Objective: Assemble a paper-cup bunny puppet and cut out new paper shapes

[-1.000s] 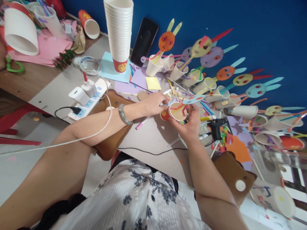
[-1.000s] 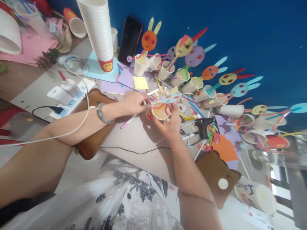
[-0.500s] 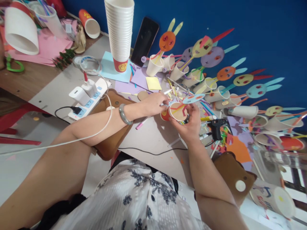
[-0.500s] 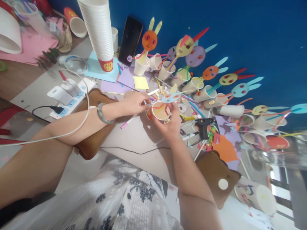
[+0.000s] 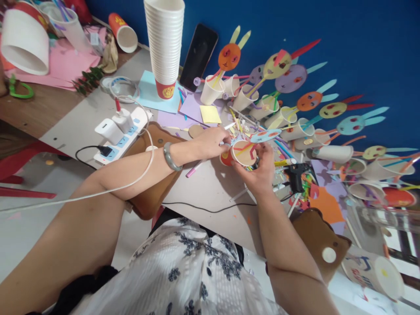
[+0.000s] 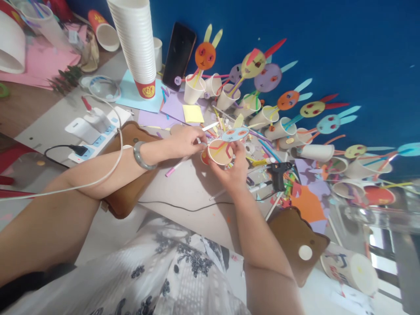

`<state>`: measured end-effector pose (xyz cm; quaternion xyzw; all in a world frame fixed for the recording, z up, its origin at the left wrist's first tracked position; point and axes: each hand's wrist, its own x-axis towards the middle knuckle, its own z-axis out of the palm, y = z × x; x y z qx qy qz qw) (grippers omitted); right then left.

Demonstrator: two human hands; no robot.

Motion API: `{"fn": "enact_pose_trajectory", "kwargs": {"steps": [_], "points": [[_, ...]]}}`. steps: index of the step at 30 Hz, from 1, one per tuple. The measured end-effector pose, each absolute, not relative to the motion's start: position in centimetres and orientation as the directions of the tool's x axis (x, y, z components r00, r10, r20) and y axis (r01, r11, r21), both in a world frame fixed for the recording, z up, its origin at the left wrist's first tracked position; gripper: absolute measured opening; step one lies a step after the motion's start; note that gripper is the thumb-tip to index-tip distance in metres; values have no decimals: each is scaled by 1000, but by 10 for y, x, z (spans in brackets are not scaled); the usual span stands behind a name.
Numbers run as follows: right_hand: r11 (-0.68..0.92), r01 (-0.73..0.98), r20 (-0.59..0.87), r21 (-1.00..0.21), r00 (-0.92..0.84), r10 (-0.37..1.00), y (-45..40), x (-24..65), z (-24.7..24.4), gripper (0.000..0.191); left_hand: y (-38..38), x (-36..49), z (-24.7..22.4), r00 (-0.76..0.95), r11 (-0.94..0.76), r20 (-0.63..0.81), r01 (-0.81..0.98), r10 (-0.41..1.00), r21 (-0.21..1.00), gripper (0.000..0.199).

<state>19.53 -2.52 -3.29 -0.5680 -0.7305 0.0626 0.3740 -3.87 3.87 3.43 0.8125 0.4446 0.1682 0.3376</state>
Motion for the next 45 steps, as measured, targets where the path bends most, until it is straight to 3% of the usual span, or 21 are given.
{"fn": "enact_pose_trajectory", "kwargs": {"steps": [22,28,45], "points": [[411,750,530,-518,-96,843,-26,192,-38,92,44,-37,21,591,-424,33,537,806,729,17],[429,746,538,-510,-113,835,-25,199,-43,101,47,-37,15,597,-460,80,518,798,721,19],[415,747,490,-519,-138,861,-24,198,-39,101,42,-37,26,588,-416,-14,587,808,695,24]]}}
